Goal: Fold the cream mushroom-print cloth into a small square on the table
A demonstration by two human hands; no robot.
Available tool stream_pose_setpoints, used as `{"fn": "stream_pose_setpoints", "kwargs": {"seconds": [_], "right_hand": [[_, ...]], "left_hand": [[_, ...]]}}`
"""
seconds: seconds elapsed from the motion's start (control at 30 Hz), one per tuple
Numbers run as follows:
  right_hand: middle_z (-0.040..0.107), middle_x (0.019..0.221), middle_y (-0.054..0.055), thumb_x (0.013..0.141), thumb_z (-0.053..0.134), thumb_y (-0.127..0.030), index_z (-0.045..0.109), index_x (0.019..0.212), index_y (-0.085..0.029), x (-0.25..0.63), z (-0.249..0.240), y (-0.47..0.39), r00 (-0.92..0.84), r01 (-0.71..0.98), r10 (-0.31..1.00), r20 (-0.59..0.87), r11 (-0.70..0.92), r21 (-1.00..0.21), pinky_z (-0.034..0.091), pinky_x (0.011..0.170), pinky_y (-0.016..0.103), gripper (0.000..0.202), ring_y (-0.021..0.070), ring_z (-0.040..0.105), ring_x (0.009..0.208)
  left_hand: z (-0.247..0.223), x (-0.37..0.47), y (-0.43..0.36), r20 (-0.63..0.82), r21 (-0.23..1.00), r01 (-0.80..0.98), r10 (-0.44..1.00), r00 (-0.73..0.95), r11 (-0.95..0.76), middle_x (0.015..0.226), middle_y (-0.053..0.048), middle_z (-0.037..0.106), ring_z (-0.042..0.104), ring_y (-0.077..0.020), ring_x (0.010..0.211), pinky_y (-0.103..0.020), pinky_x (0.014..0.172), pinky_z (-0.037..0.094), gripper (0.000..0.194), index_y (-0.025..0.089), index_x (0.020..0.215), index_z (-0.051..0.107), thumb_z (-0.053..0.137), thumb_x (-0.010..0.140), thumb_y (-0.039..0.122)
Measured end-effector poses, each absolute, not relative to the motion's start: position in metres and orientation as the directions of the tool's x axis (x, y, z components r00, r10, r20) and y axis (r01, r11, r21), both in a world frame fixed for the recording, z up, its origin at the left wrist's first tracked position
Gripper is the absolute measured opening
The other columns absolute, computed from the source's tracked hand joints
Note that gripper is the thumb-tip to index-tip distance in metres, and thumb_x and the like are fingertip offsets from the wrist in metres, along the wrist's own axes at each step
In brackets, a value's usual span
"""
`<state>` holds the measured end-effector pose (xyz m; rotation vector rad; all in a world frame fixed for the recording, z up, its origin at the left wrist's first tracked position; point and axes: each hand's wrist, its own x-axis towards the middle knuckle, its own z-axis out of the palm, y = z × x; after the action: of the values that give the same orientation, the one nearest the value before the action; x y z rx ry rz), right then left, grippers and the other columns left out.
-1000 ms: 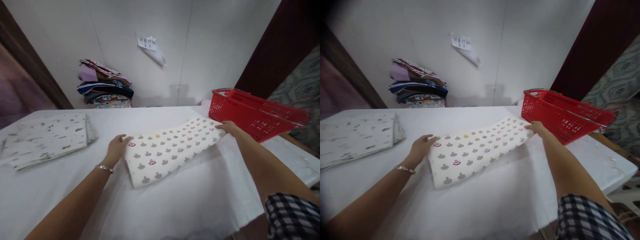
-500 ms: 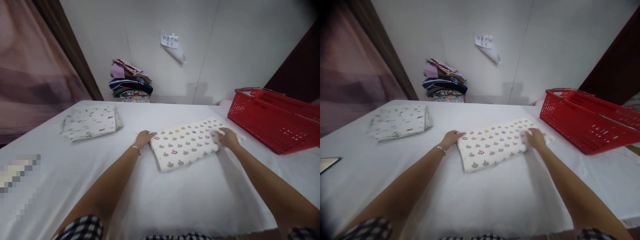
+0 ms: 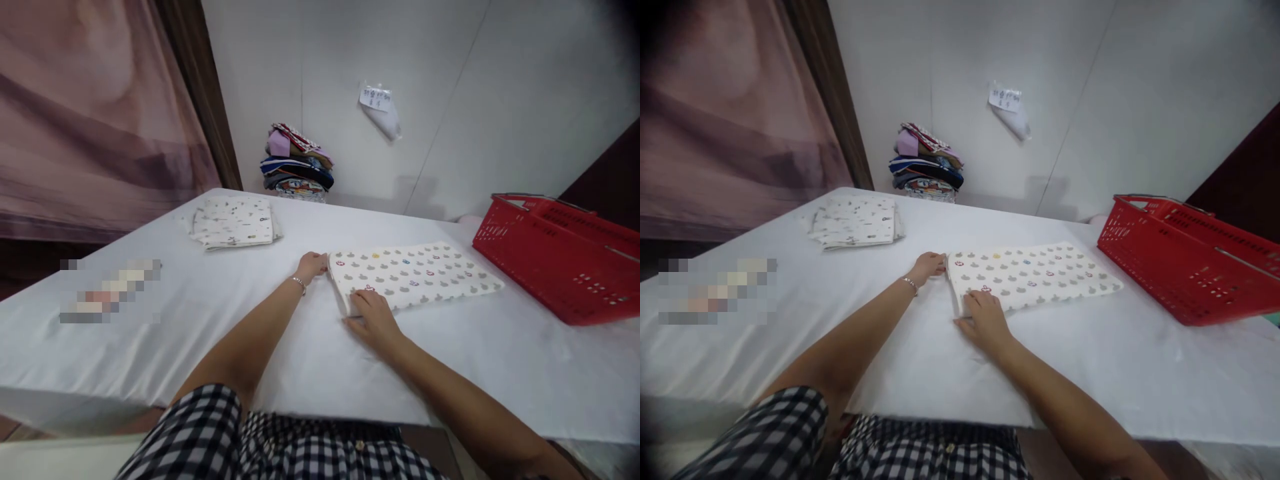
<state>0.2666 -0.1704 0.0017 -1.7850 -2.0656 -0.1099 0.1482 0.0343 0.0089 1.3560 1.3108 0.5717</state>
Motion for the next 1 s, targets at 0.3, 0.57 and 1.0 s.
{"fn": "stream_pose_setpoints", "kwargs": {"seconds": [0.3, 0.57, 1.0], "right_hand": [[0.056, 0.085, 0.006, 0.081, 0.052, -0.036, 0.056, 0.084, -0.020, 0.252, 0.002, -0.152, 0.035, 0.987, 0.960, 0.279, 0.011, -0.162, 0.035, 0.071, 0.030, 0.017, 0.0201, 0.048, 0.083], [0.058, 0.066, -0.001, 0.076, 0.048, -0.028, 0.058, 0.071, -0.020, 0.259, 0.001, -0.151, 0.324, 0.766, 0.925, 0.199, -0.133, -0.629, 0.035, 0.060, 0.025, 0.014, 0.0140, 0.050, 0.064], [0.059, 0.085, 0.003, 0.079, 0.049, -0.037, 0.057, 0.091, -0.021, 0.251, 0.000, -0.157, 0.267, 0.863, 0.913, 0.309, -0.083, -0.499, 0.038, 0.068, 0.028, 0.021, 0.0171, 0.052, 0.077]], "left_hand": [[0.003, 0.131, -0.011, -0.411, 0.905, 0.306, 0.791, 0.454, 0.294, 0.084, -0.008, 0.067, 0.062, -0.0110, 0.058, -0.018, 0.048, 0.044, 0.011, 0.014, 0.079, 0.056, 0.055, 0.080, 0.025], [0.001, 0.129, -0.020, -0.386, 0.923, 0.227, 0.718, 0.579, 0.312, 0.089, -0.006, 0.068, 0.062, -0.0085, 0.060, -0.016, 0.047, 0.040, 0.015, 0.013, 0.091, 0.060, 0.053, 0.078, 0.017], [0.005, 0.134, -0.029, -0.308, 0.951, 0.182, 0.702, 0.642, 0.251, 0.082, -0.004, 0.067, 0.058, -0.0076, 0.056, -0.017, 0.045, 0.038, 0.014, 0.012, 0.088, 0.061, 0.053, 0.078, 0.016]]}}
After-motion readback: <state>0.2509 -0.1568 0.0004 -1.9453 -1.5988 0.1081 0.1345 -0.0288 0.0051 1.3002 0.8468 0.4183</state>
